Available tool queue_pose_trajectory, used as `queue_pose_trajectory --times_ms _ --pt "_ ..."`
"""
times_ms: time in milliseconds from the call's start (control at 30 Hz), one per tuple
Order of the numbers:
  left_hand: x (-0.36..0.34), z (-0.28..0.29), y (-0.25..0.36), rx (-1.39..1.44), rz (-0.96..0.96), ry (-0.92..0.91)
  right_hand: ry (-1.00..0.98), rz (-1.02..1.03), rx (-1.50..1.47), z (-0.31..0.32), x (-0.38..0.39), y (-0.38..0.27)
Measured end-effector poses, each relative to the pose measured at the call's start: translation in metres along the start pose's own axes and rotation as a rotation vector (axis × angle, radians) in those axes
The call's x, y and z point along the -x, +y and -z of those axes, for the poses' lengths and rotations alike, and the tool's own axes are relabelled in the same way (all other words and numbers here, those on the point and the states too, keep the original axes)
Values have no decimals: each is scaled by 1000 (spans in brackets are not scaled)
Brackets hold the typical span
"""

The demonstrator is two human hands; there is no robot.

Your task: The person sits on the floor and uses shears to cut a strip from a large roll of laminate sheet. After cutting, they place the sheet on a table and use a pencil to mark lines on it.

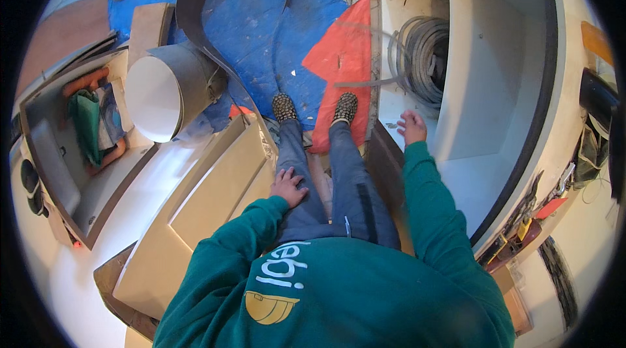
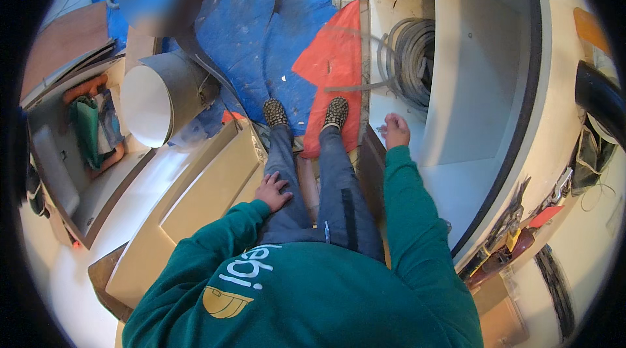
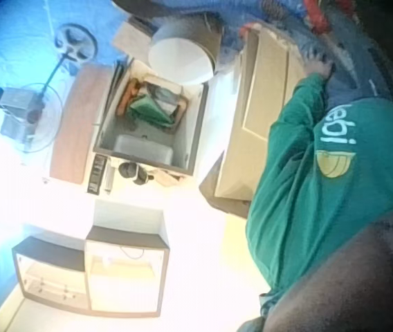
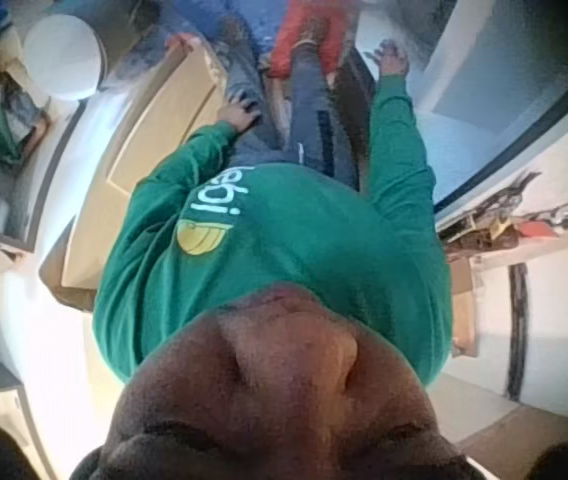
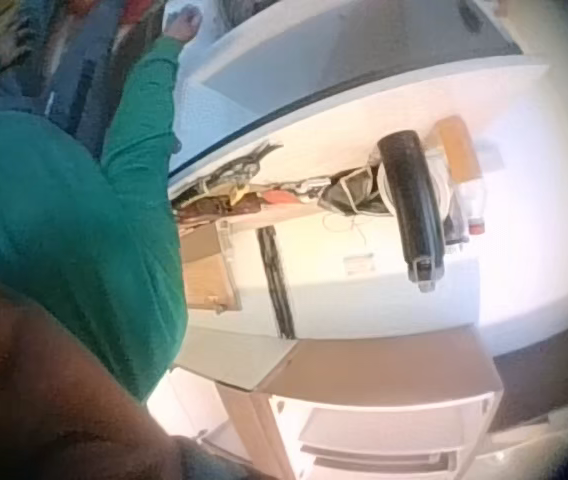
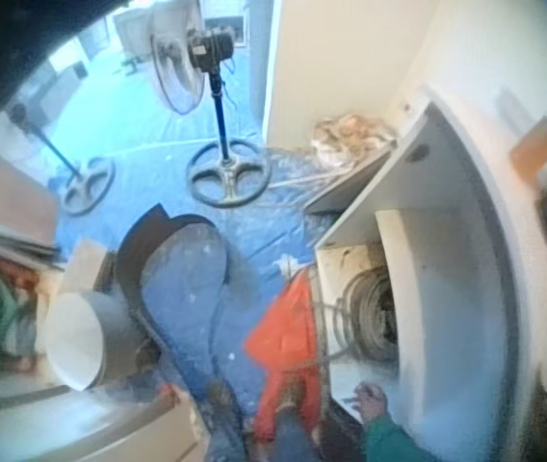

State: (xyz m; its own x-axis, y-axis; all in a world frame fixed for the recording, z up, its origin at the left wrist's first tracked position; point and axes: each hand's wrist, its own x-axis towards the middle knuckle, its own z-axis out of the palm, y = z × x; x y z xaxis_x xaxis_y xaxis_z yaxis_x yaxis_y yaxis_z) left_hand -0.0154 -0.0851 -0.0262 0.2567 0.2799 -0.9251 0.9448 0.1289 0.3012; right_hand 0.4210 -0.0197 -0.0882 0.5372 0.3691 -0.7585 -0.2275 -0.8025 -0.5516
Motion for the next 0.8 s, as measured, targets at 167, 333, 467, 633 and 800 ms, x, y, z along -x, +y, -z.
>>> queue_pose_trajectory --times_ms 167,333,467,633,800 --pt "-1 -2 -3 38 -13 16 -199 25 169 -19 12 -35" --pt "2 2 5 8 -4 30 -376 -42 509 -8 41 56" --pt "-1 -3 4 13 -2 23 -665 -88 975 -8 117 90" --pt "-5 -1 3 36 15 2 -792 -296 1263 -25 162 70" --pt "-4 4 7 40 26 -10 -789 -292 1275 -22 153 87"
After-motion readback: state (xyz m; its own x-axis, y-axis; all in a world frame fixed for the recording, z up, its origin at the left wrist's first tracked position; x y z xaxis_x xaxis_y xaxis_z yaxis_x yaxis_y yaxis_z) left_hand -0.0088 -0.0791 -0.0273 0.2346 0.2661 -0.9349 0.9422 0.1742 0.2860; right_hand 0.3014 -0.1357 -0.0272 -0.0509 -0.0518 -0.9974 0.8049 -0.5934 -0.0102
